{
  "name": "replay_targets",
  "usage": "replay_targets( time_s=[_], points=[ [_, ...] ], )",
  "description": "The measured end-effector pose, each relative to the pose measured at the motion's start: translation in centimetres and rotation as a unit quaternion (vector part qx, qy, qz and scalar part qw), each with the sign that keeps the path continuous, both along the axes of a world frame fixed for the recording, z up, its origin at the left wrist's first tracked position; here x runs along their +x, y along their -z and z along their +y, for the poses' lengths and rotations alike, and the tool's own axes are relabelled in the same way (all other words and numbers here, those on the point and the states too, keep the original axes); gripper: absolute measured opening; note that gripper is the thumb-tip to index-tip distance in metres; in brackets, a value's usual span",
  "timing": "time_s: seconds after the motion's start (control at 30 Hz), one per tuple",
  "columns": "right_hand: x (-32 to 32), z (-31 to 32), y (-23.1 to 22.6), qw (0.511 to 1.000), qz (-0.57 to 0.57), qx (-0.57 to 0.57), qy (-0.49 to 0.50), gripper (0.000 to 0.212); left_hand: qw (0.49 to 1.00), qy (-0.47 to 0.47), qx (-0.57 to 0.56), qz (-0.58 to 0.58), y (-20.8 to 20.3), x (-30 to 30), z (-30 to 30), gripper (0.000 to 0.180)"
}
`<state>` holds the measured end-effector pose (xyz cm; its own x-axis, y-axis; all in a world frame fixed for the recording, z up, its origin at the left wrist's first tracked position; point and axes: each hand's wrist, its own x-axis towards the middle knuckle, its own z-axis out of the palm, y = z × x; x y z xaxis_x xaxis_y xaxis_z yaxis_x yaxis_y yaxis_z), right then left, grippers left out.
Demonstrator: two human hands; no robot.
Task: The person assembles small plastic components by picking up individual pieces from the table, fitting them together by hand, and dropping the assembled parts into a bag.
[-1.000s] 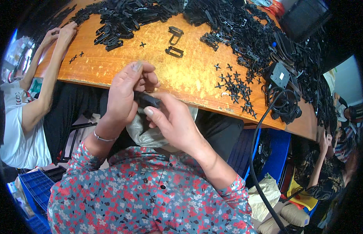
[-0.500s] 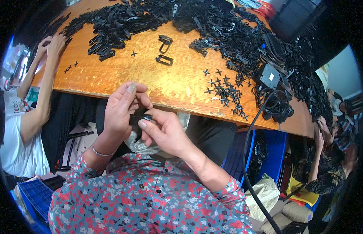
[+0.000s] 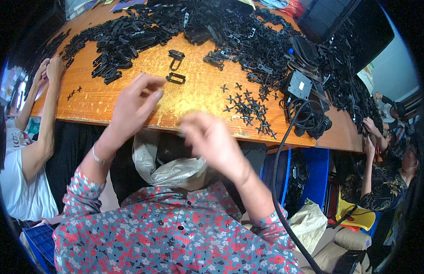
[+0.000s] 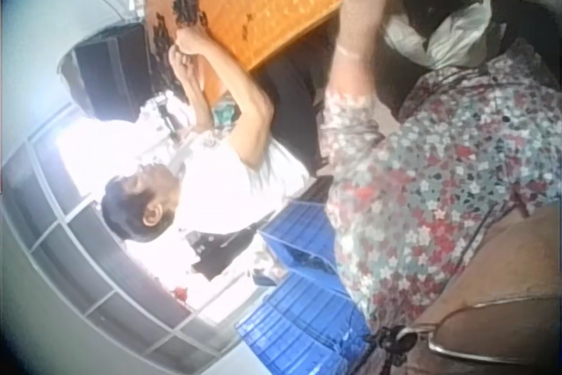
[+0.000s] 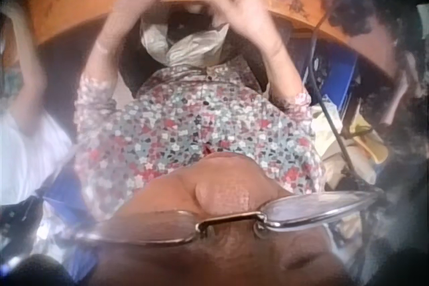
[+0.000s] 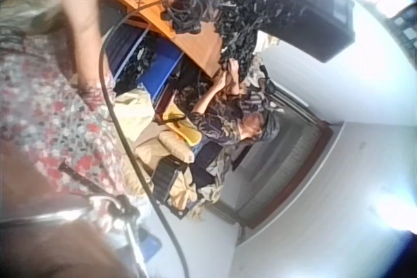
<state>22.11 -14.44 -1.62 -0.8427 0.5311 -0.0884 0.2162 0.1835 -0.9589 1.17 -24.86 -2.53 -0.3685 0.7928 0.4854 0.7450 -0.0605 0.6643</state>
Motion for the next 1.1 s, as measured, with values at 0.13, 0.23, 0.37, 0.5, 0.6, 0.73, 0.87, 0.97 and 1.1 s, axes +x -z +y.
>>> replay_targets(
  time_s=[0.13,0.23,0.37,0.5,0.6,0.73,0.87,0.97,1.1],
  points=[
    [-3.9,8.0,0.0,0.879,0.003,0.435,0.194,0.02,0.979,-0.046,-0.019,0.198,1.2,-2.7,2.6,0.035],
    [-5.8,11.4,0.9,0.831,-0.09,0.502,0.221,0.021,0.977,-0.03,-0.06,0.2,1.3,-2.6,3.9,0.034],
    [-8.0,13.5,1.6,0.843,-0.165,0.472,0.198,0.025,0.979,-0.023,-0.049,0.198,1.9,-3.0,4.8,0.031],
    [-8.7,13.3,1.4,0.859,-0.181,0.435,0.2,0.022,0.983,-0.021,-0.078,0.164,2.1,-3.2,4.7,0.03],
    [-8.0,12.8,0.7,0.862,-0.182,0.434,0.186,0.02,0.984,-0.02,-0.059,0.165,2.3,-3.2,4.6,0.028],
    [-7.2,12.4,0.2,0.846,-0.155,0.477,0.183,0.02,0.985,-0.01,-0.054,0.161,2.4,-3.1,4.7,0.028],
    [-6.4,12.7,0.4,0.855,-0.13,0.469,0.182,0.018,0.986,-0.004,-0.049,0.16,2.5,-2.9,4.9,0.028],
    [-6.0,12.3,-0.5,0.845,-0.111,0.488,0.19,0.018,0.987,-0.014,-0.051,0.153,2.6,-3.1,4.7,0.028],
    [-4.6,12.4,-0.1,0.835,-0.105,0.509,0.179,0.018,0.988,-0.014,-0.022,0.151,2.9,-3.2,5.0,0.029]
  ],
)
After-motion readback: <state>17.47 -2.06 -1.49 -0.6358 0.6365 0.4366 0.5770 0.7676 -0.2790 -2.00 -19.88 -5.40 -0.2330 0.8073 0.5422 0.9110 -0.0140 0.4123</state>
